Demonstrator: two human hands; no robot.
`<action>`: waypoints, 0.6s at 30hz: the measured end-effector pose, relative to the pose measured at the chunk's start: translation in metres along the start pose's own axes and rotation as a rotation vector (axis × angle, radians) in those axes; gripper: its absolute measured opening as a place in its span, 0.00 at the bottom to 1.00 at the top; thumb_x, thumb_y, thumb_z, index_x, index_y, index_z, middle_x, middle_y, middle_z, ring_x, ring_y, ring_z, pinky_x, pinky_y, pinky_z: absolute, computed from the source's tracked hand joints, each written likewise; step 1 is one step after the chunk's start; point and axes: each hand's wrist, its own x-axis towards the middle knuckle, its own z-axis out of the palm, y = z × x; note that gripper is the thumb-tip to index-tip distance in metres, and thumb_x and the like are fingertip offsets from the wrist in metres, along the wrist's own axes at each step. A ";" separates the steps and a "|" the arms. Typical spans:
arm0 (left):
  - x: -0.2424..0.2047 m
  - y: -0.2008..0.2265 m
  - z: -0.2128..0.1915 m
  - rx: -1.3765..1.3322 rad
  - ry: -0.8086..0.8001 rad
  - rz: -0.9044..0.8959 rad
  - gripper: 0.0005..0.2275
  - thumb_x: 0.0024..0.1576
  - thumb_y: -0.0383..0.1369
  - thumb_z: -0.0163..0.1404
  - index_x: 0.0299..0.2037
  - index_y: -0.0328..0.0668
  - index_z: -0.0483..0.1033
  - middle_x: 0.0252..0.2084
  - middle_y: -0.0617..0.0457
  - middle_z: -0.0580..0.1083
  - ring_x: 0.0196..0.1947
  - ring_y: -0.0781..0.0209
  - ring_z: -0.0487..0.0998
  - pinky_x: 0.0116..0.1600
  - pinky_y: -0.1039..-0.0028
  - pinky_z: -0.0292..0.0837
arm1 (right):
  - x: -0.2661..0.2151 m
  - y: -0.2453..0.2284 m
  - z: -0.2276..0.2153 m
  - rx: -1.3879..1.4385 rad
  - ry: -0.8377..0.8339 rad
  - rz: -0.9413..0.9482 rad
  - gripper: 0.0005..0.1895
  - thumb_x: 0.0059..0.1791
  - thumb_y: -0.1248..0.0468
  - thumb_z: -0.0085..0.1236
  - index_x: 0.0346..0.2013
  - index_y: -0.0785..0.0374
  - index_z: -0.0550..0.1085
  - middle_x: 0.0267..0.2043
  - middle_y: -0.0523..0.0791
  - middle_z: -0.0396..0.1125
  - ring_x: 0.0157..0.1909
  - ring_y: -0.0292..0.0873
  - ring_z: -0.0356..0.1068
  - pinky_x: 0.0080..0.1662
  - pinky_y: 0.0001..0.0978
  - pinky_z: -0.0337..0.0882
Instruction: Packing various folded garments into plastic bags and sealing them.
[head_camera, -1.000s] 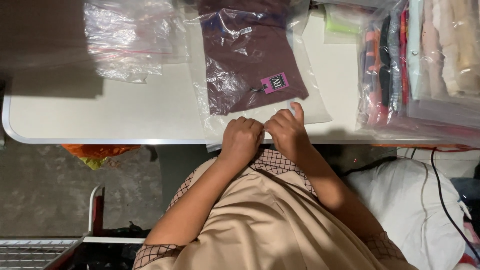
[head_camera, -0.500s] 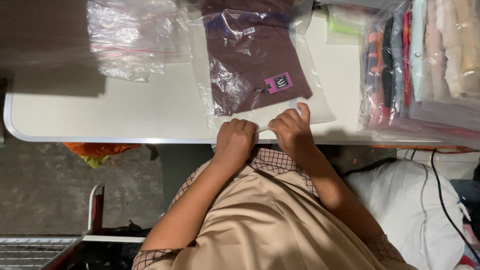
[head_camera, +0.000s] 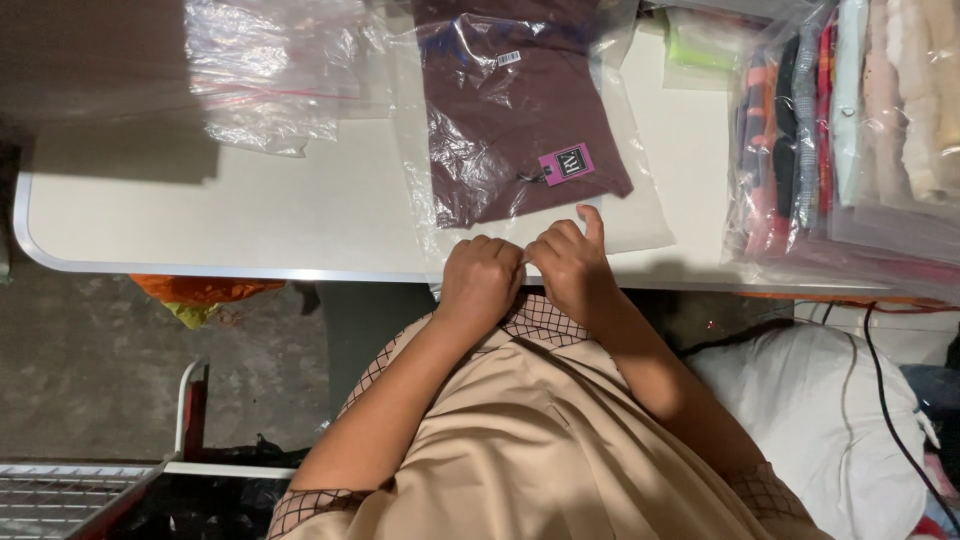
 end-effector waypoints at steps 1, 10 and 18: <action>0.000 0.000 0.000 -0.001 -0.006 -0.005 0.03 0.49 0.26 0.59 0.28 0.35 0.78 0.28 0.46 0.76 0.32 0.49 0.75 0.39 0.62 0.67 | 0.000 0.000 0.001 -0.007 -0.012 0.008 0.12 0.40 0.78 0.54 0.34 0.65 0.76 0.34 0.46 0.68 0.46 0.49 0.69 0.66 0.60 0.53; -0.005 -0.007 -0.028 0.042 -0.090 -0.057 0.04 0.50 0.29 0.59 0.31 0.38 0.79 0.29 0.47 0.77 0.33 0.49 0.76 0.39 0.61 0.68 | -0.007 0.004 0.000 0.049 0.052 0.030 0.06 0.45 0.75 0.58 0.34 0.62 0.75 0.35 0.45 0.68 0.45 0.48 0.68 0.66 0.61 0.52; -0.007 -0.007 -0.025 0.005 -0.030 -0.049 0.03 0.50 0.29 0.59 0.31 0.39 0.79 0.29 0.49 0.76 0.32 0.49 0.76 0.39 0.61 0.68 | 0.009 -0.011 -0.003 0.092 -0.045 -0.059 0.12 0.42 0.76 0.56 0.37 0.62 0.75 0.38 0.46 0.68 0.49 0.50 0.68 0.66 0.62 0.51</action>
